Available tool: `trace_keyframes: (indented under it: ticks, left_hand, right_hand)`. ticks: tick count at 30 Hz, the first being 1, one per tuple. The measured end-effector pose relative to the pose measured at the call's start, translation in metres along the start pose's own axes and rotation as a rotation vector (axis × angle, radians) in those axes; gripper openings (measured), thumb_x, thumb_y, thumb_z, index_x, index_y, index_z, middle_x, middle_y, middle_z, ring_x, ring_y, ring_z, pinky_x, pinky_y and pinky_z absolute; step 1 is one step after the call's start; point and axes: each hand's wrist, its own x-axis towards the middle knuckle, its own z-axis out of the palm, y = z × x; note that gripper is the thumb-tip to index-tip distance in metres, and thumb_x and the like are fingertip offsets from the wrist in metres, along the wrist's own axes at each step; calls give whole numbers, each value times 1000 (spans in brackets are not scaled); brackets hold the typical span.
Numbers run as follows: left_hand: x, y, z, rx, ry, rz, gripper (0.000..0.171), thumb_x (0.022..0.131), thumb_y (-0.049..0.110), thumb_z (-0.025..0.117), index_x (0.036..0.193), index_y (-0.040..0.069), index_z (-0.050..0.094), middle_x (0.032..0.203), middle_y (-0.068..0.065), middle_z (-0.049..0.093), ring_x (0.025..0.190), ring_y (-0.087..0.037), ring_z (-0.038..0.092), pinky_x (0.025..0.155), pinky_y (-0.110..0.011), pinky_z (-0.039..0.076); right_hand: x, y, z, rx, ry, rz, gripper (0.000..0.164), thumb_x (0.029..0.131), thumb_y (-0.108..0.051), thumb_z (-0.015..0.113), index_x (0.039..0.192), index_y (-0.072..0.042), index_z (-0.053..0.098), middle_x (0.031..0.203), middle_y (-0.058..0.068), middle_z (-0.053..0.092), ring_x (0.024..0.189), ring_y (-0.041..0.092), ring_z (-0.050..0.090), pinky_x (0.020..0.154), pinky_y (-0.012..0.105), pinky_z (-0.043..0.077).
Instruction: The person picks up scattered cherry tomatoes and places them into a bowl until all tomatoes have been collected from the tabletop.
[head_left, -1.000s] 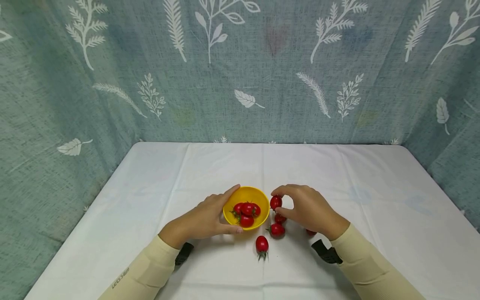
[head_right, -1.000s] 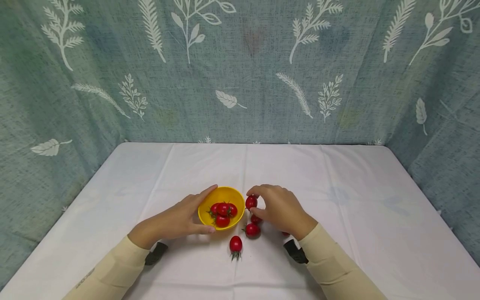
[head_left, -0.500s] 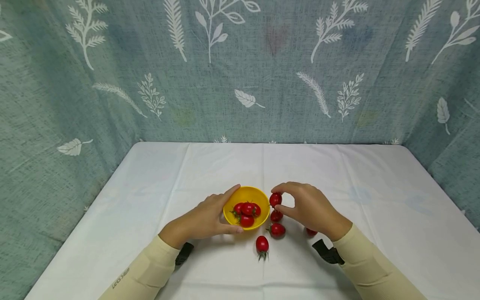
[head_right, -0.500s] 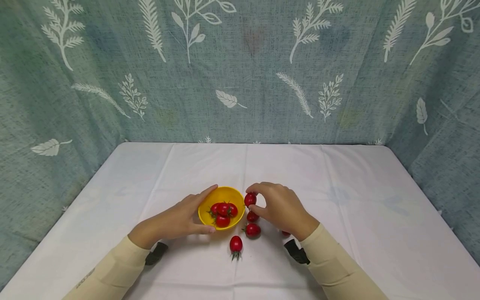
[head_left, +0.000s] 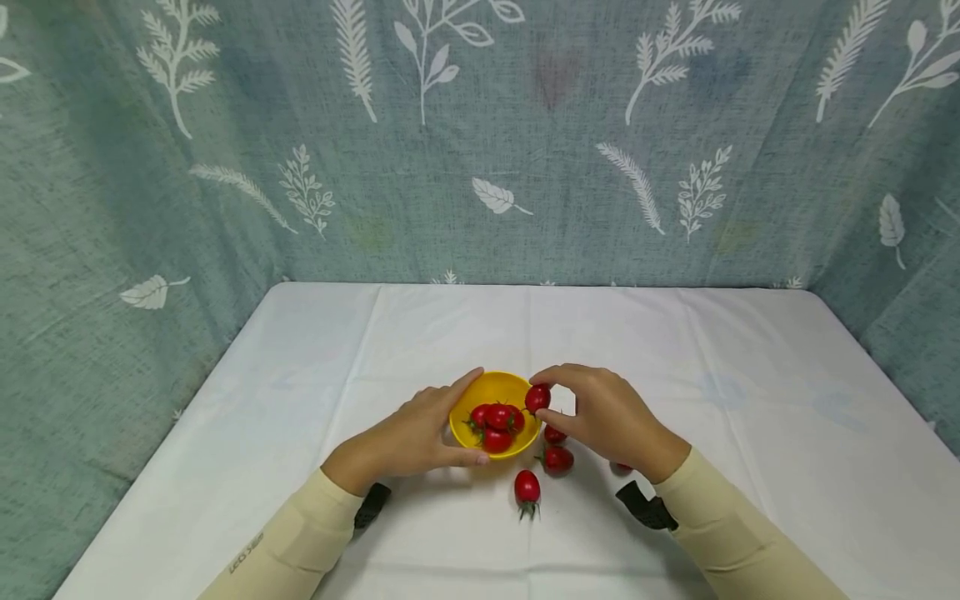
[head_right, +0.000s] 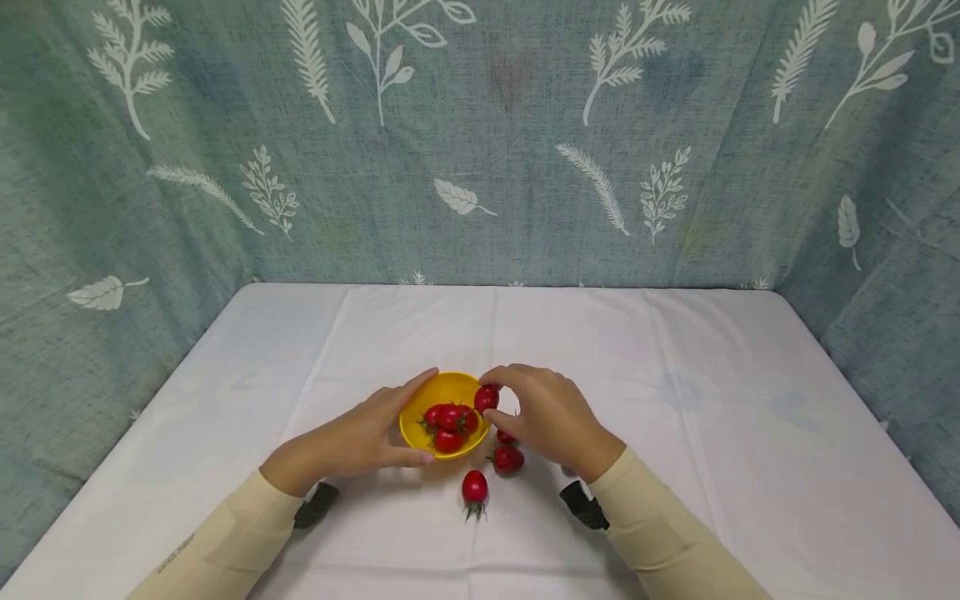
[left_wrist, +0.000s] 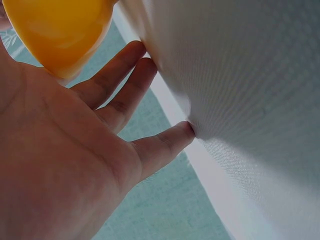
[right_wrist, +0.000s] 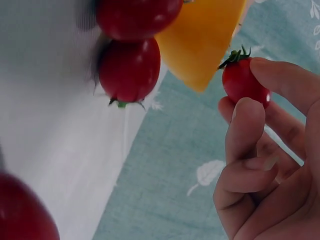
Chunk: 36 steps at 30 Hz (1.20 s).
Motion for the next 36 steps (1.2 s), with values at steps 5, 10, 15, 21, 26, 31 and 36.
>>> trace_keyframes:
  ticks: [5,10,15,21,26,31,36]
  left_hand:
    - [0,0,-1,1,0,12,109,77,65,76,161,32,16,148,-7,52,129,-31,48,104,-56,45]
    - [-1,1,-2,0,-4,14,109,77,64,76,161,31,16,149,-7,52,130,-32,48,104,-57,45]
    - [-1,1,-2,-3,-5,11,109,77,63,77,161,31,16,149,-6,51,130,-31,48,104,-57,45]
    - [-1,0,-1,-3,-7,12,109,77,65,76,161,32,15,149,-5,52,128,-30,48,104,-55,45]
    - [-1,0,-1,-10,-10,14,109,77,66,75,161,33,14,149,-4,51,128,-29,48,104,-54,45]
    - [-1,1,-2,-10,-11,15,109,77,66,75,161,32,14,149,-4,51,128,-28,48,104,-54,45]
    - [-1,1,-2,-16,-12,15,109,77,65,75,161,32,15,149,-4,51,127,-28,48,104,-53,46]
  right_hand:
    - [3,-3,5,48,-51,7,36,86,-24,80,120,-16,71,112,-5,73,64,7,54,61,20,50]
    - [5,-4,11,56,-76,-3,35,87,-25,79,119,-14,71,112,-5,73,84,14,65,74,24,54]
    - [8,-6,15,97,-124,28,38,87,-26,79,121,-13,68,108,-2,73,68,9,58,63,22,51]
    - [12,-6,21,107,-162,46,37,87,-25,79,118,-13,64,104,0,73,63,3,56,60,19,50]
    - [15,-8,23,120,-185,82,32,85,-25,80,113,-16,65,100,-4,73,80,8,63,72,24,52]
    - [18,-10,24,133,-214,123,31,84,-25,81,111,-18,67,97,-4,73,83,11,63,73,27,52]
    - [21,-10,25,153,-240,152,30,84,-24,81,109,-19,67,95,-5,72,82,10,61,72,27,52]
